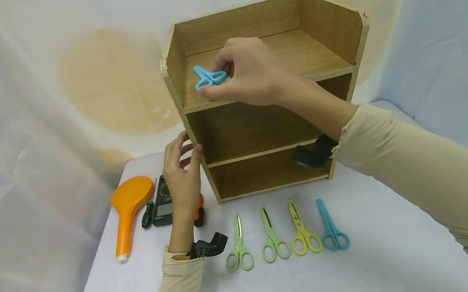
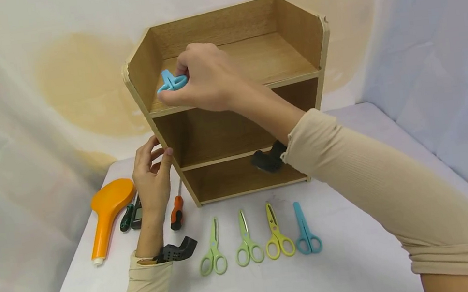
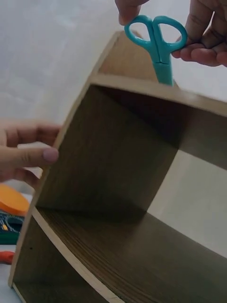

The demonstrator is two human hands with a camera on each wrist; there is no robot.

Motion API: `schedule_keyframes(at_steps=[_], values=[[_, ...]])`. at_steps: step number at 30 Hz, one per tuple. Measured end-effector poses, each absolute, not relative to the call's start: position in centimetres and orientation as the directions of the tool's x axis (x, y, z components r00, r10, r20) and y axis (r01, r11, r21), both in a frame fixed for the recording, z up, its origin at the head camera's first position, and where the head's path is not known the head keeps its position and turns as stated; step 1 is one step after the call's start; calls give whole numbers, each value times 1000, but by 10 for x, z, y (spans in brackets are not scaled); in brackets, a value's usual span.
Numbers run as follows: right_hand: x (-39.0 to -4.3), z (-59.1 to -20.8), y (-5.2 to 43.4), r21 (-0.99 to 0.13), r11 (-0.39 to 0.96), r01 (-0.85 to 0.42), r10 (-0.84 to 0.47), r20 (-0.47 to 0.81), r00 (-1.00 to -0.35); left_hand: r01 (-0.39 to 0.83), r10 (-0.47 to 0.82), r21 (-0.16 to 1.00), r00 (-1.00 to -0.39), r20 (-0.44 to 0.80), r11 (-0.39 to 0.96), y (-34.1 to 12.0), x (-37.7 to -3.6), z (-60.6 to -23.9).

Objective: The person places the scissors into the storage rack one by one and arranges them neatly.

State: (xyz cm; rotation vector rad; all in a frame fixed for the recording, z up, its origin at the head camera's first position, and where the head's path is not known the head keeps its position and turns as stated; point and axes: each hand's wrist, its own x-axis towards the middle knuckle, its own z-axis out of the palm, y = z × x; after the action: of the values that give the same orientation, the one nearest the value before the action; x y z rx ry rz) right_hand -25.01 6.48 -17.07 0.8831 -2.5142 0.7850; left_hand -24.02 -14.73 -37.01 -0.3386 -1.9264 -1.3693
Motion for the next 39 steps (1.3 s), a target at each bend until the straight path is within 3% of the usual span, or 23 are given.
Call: schedule_keyframes(at_steps=[7, 13, 21, 27, 39], values=[[-268, -173, 52, -369, 711, -598, -446, 420, -790, 597, -195, 696, -687, 700, 399, -147, -240, -371], [-275, -173, 47, -306, 750, -586, -457, 401, -794, 603, -190, 696, -686, 702, 390, -143, -238, -371], [-268, -170, 46, -236, 797, -557, -495, 274, -825, 615, -207, 690, -671, 712, 383, -136, -231, -361], [-246, -169, 56, -213, 782, -586, -492, 367, -789, 618, -195, 685, -671, 715, 386, -138, -230, -358], [-209, -186, 90, -253, 627, -736, -507, 585, -633, 592, -194, 691, -684, 703, 414, -147, -232, -361]])
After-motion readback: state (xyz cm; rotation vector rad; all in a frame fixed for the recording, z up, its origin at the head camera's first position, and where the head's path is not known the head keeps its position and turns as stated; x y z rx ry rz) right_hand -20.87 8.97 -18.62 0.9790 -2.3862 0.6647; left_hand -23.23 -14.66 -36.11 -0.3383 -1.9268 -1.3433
